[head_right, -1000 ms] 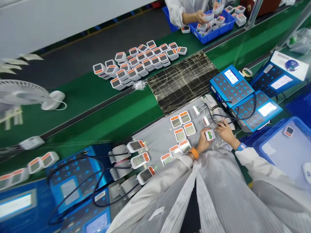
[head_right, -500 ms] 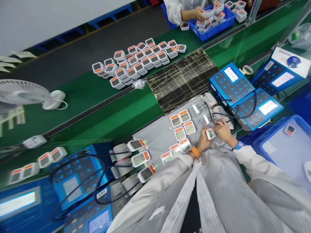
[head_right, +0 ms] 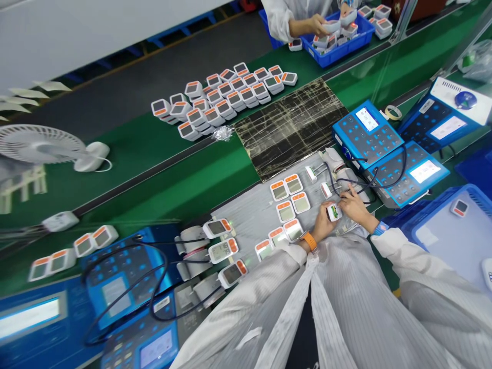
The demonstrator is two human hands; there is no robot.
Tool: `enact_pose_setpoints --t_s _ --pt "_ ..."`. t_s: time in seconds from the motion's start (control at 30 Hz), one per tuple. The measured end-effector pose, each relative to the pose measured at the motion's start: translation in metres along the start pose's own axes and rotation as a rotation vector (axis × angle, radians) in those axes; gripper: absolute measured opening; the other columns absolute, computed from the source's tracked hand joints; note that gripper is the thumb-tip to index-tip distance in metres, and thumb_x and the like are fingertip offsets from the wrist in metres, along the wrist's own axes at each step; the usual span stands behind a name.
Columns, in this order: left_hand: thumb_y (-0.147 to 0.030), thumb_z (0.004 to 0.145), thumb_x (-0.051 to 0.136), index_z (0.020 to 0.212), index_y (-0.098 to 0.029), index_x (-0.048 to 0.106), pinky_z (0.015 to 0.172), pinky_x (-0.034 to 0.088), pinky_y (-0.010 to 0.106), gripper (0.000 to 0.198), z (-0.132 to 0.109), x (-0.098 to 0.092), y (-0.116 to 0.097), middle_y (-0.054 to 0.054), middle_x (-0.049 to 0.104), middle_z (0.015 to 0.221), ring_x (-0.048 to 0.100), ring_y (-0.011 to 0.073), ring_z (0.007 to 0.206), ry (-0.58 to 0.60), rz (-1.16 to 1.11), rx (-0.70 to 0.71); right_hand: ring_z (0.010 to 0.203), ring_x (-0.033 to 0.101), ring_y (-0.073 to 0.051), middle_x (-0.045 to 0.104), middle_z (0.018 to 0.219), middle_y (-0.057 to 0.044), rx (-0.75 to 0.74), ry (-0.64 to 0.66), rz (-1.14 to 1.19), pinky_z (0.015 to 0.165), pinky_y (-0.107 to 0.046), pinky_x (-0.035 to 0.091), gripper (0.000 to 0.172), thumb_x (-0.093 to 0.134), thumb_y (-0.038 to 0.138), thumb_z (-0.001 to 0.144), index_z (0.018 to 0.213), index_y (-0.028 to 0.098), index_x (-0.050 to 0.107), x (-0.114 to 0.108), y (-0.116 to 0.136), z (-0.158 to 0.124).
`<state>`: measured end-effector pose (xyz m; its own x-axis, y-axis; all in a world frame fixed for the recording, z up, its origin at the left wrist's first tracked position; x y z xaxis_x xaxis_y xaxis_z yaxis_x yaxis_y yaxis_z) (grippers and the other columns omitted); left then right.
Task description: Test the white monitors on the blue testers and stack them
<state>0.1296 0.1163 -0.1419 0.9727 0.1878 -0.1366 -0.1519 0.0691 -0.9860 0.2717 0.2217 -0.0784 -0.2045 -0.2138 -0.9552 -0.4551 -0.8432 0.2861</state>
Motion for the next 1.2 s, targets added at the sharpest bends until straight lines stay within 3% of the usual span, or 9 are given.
enact_pose_setpoints --t_s 0.2,0.37,0.5,0.7,0.93,1.2 --pt "-0.008 0.071 0.082 0.132 -0.021 0.052 0.116 0.053 0.057 0.07 -0.002 0.0 0.004 0.014 0.063 0.139 0.062 0.0329 0.135 0.002 0.022 -0.024 0.117 0.066 -0.024 0.077 0.086 -0.001 -0.053 0.025 -0.022 0.14 -0.055 0.01 0.028 0.058 0.01 0.099 0.092 0.026 0.08 0.001 0.001 0.0" --pt "-0.01 0.072 0.087 0.133 -0.022 0.05 0.116 0.052 0.058 0.072 -0.003 0.001 0.006 0.014 0.063 0.14 0.062 0.0321 0.136 0.004 0.011 -0.039 0.122 0.066 -0.026 0.081 0.099 -0.005 -0.097 -0.008 0.043 0.138 -0.063 0.016 0.018 0.063 0.017 0.1 0.101 0.022 0.08 -0.01 -0.003 -0.009" --pt "-0.012 0.071 0.09 0.132 -0.022 0.051 0.116 0.052 0.058 0.073 -0.004 0.0 0.006 0.015 0.063 0.14 0.062 0.0327 0.136 -0.011 -0.019 -0.043 0.13 0.062 -0.028 0.081 0.106 -0.005 -0.169 0.008 0.057 0.136 -0.069 0.016 0.018 0.065 0.017 0.099 0.092 0.023 0.08 -0.014 -0.001 -0.015" --pt "-0.014 0.071 0.091 0.131 -0.022 0.053 0.116 0.052 0.06 0.072 -0.003 0.0 0.004 0.014 0.064 0.139 0.063 0.0333 0.135 -0.01 -0.039 -0.047 0.132 0.061 -0.03 0.081 0.106 -0.007 -0.153 0.035 0.007 0.135 -0.069 0.015 0.021 0.064 0.015 0.099 0.088 0.023 0.08 -0.013 0.005 -0.014" --pt "-0.019 0.07 0.093 0.129 -0.022 0.057 0.116 0.052 0.06 0.069 -0.003 0.0 0.002 0.013 0.066 0.136 0.064 0.0341 0.134 -0.039 -0.022 -0.056 0.132 0.06 -0.03 0.082 0.107 -0.005 -0.125 0.076 0.049 0.135 -0.07 0.004 0.022 0.063 0.012 0.096 0.087 0.024 0.079 -0.013 0.007 -0.012" --pt "-0.011 0.07 0.089 0.131 -0.018 0.059 0.116 0.053 0.062 0.069 0.003 0.007 -0.009 0.016 0.068 0.138 0.065 0.0359 0.133 -0.025 0.083 -0.088 0.13 0.062 -0.029 0.081 0.105 -0.005 -0.127 0.085 -0.071 0.136 -0.065 0.011 0.028 0.056 0.007 0.094 0.083 0.021 0.077 -0.017 0.014 -0.009"
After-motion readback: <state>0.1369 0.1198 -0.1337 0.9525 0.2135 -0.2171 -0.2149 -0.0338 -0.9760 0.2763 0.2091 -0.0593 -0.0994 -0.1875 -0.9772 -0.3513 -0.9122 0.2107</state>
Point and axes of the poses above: each hand's wrist, its own z-axis towards the middle knuckle, its own x-axis out of the palm, y = z × x, the point moved 3 cm from there along z, towards the middle knuckle
